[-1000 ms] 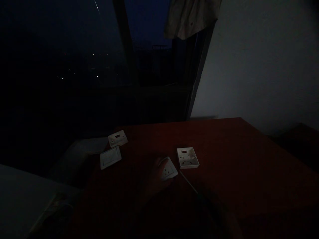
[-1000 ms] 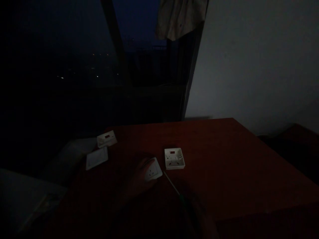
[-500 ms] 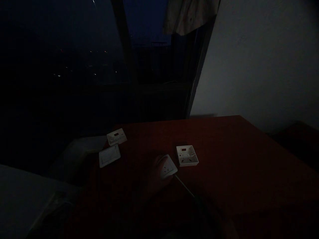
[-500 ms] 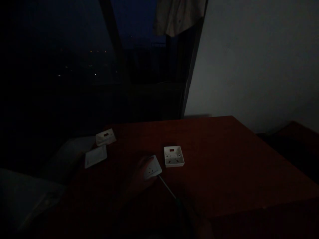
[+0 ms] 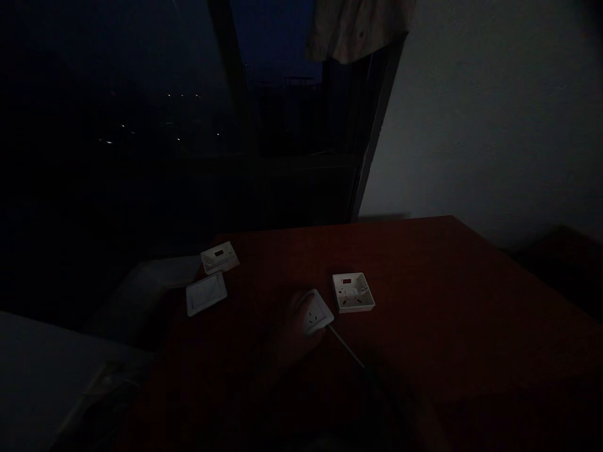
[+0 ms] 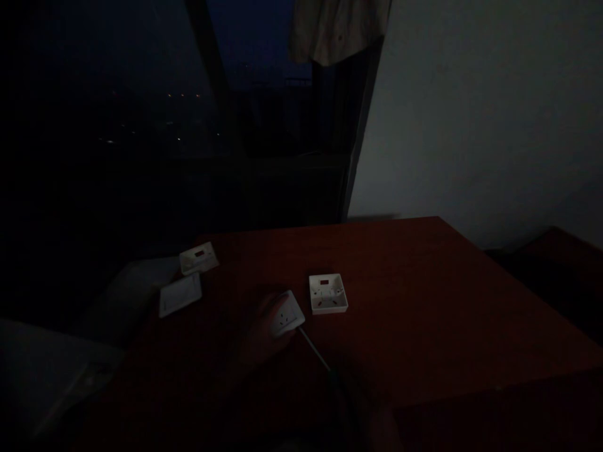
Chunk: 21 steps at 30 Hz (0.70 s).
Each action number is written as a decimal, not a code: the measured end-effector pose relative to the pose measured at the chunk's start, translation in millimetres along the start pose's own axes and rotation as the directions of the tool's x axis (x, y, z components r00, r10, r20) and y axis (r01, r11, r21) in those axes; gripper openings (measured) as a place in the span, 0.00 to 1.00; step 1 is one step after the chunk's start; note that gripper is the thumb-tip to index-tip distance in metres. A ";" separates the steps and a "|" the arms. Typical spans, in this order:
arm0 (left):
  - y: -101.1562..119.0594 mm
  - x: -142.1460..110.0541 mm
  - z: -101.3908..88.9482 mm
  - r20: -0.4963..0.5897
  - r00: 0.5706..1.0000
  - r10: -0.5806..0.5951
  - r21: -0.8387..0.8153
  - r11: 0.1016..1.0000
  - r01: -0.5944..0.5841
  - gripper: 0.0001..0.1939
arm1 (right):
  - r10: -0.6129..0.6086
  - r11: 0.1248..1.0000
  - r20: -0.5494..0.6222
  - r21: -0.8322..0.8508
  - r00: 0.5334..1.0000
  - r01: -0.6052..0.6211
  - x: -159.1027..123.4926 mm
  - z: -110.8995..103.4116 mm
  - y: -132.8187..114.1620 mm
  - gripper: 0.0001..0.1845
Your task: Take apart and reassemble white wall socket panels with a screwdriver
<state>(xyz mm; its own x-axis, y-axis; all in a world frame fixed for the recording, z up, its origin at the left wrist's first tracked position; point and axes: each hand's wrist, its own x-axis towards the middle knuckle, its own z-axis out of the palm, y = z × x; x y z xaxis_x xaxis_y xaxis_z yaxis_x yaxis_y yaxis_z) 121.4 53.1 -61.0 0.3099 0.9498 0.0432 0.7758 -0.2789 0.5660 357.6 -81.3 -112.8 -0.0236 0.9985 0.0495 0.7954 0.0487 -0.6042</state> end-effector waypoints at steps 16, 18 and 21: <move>2.0 0.5 -4.7 0.012 1.000 -0.007 -0.096 0.995 0.008 0.37 | -0.047 0.998 0.019 -0.051 0.999 0.048 8.4 -11.9 -2.2 0.22; 2.8 0.2 -3.5 0.033 0.999 0.003 -0.110 0.994 0.001 0.38 | -0.031 0.999 0.063 -0.004 0.998 0.032 11.8 -14.2 -11.9 0.22; 4.4 -0.3 -1.3 0.061 0.998 0.027 -0.125 0.992 -0.020 0.39 | 0.015 0.997 0.121 0.072 0.992 -0.024 16.8 -17.0 -27.4 0.22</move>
<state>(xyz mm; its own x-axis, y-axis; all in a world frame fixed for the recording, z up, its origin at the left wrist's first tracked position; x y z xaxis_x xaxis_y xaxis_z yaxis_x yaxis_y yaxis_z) 124.0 51.8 -57.4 0.3637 0.9315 0.0088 0.6950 -0.2776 0.6633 345.7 -66.3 -81.9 -0.0847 0.9948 -0.0567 0.7501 0.0262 -0.6607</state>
